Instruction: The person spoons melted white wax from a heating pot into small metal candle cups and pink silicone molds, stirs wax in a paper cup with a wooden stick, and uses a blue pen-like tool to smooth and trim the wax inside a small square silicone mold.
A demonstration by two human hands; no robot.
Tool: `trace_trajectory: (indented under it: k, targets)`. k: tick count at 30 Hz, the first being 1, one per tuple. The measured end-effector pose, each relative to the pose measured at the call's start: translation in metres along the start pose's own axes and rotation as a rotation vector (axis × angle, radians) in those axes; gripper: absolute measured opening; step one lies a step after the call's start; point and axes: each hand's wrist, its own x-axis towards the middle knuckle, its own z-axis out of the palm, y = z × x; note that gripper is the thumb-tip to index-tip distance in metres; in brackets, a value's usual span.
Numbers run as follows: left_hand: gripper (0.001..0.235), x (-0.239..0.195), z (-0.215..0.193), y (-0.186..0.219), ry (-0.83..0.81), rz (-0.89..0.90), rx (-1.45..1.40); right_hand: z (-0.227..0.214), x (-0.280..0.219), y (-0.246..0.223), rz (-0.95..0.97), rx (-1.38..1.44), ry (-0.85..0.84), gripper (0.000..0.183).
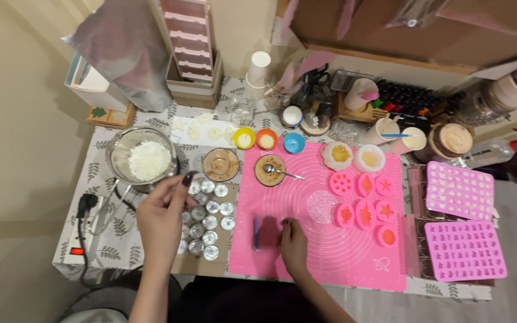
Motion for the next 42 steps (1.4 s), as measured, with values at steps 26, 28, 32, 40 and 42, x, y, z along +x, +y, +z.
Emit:
trace_trajectory:
  k: [26,28,32,40,42]
  targets:
    - [0.038,-0.059,-0.038,-0.029,0.485,-0.028,0.508,-0.053,0.028,-0.003,-0.076,-0.117,-0.545,0.027]
    - [0.049,-0.049,-0.062,-0.04,0.571,0.327,0.932,-0.041,0.028,-0.01,-0.13,-0.104,-0.495,0.027]
    - [0.069,-0.017,-0.086,-0.036,0.607,0.483,1.19,-0.006,0.038,-0.025,-0.241,-0.155,-0.455,0.028]
    - [0.039,0.062,-0.141,-0.084,-0.091,-0.219,0.834,0.063,0.023,-0.09,-0.18,-0.062,-0.384,0.025]
    - [0.03,0.071,-0.148,-0.106,-0.147,-0.3,0.586,0.077,0.013,-0.094,-0.144,-0.036,-0.375,0.025]
